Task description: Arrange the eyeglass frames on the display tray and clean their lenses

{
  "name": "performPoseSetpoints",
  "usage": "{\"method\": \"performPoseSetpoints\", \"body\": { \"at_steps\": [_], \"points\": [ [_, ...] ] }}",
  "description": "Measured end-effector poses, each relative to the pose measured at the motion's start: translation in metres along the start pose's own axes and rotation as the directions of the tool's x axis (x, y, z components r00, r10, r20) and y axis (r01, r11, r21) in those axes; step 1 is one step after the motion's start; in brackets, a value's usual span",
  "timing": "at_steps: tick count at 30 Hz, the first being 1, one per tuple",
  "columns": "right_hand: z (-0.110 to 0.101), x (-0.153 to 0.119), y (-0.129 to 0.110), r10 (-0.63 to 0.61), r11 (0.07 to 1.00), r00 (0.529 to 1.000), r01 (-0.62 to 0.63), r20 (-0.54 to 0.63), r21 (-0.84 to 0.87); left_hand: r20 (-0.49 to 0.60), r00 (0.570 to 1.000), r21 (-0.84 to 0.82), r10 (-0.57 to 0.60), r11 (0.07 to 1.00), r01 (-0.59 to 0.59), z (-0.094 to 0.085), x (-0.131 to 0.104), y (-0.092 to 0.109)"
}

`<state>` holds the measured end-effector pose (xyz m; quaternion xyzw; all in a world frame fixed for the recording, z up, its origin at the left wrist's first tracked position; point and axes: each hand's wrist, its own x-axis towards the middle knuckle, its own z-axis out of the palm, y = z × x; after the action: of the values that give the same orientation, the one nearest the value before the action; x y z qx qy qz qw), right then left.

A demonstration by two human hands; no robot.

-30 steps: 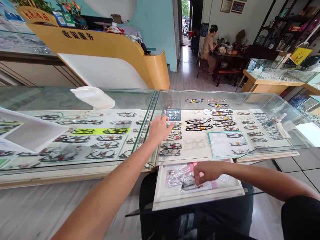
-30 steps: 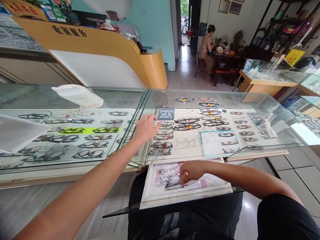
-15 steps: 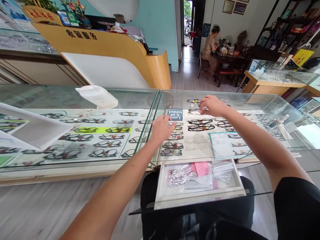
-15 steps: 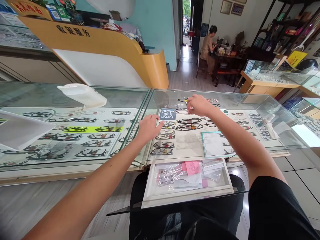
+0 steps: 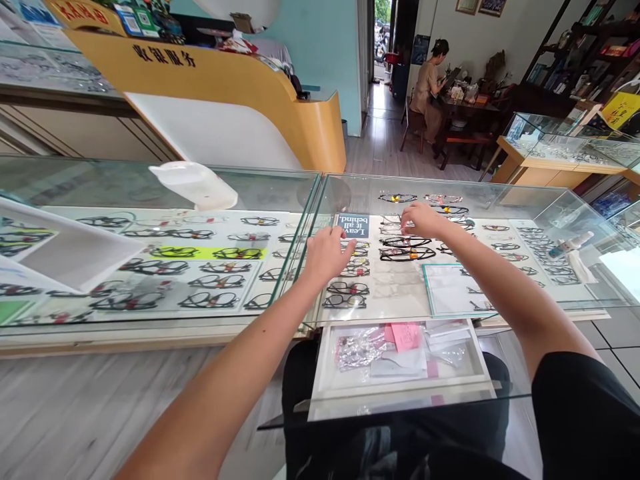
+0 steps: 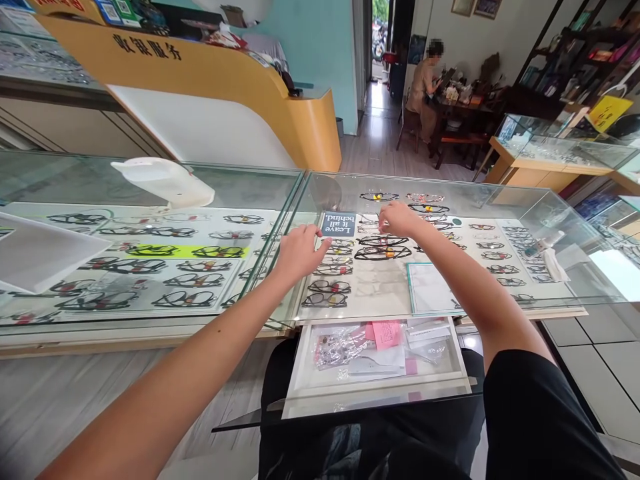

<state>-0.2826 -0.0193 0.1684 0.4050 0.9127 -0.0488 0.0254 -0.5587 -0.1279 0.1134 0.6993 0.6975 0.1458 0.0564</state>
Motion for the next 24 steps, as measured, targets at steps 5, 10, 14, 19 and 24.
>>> {"method": "performPoseSetpoints", "body": {
  "at_steps": [5,10,14,19,24],
  "points": [
    [-0.0011,0.0012,0.0003,0.03,0.999,0.999,-0.031,0.024,0.039,0.01,1.0,-0.005,-0.004,1.0,0.004,-0.0024,-0.0005,0.0011],
    [-0.0024,0.0051,-0.0009,0.109,0.993,0.991,-0.112,0.081,0.037,0.002,1.0,0.007,-0.005,1.0,0.005,-0.0016,-0.0004,0.001],
    [-0.0039,0.0061,-0.0019,0.124,0.992,0.987,-0.128,0.106,0.024,0.002,1.0,-0.003,-0.005,1.0,0.005,-0.0005,0.0001,0.0002],
    [-0.0061,0.0022,-0.0033,0.119,0.993,0.986,-0.122,0.117,0.013,0.003,1.0,-0.002,-0.003,1.0,0.003,0.0003,0.0007,-0.0003],
    [-0.0061,-0.0022,-0.0072,0.117,0.993,0.985,-0.118,0.124,0.001,-0.004,1.0,0.016,-0.006,1.0,0.006,0.0006,0.0007,0.0005]
  ]
}}
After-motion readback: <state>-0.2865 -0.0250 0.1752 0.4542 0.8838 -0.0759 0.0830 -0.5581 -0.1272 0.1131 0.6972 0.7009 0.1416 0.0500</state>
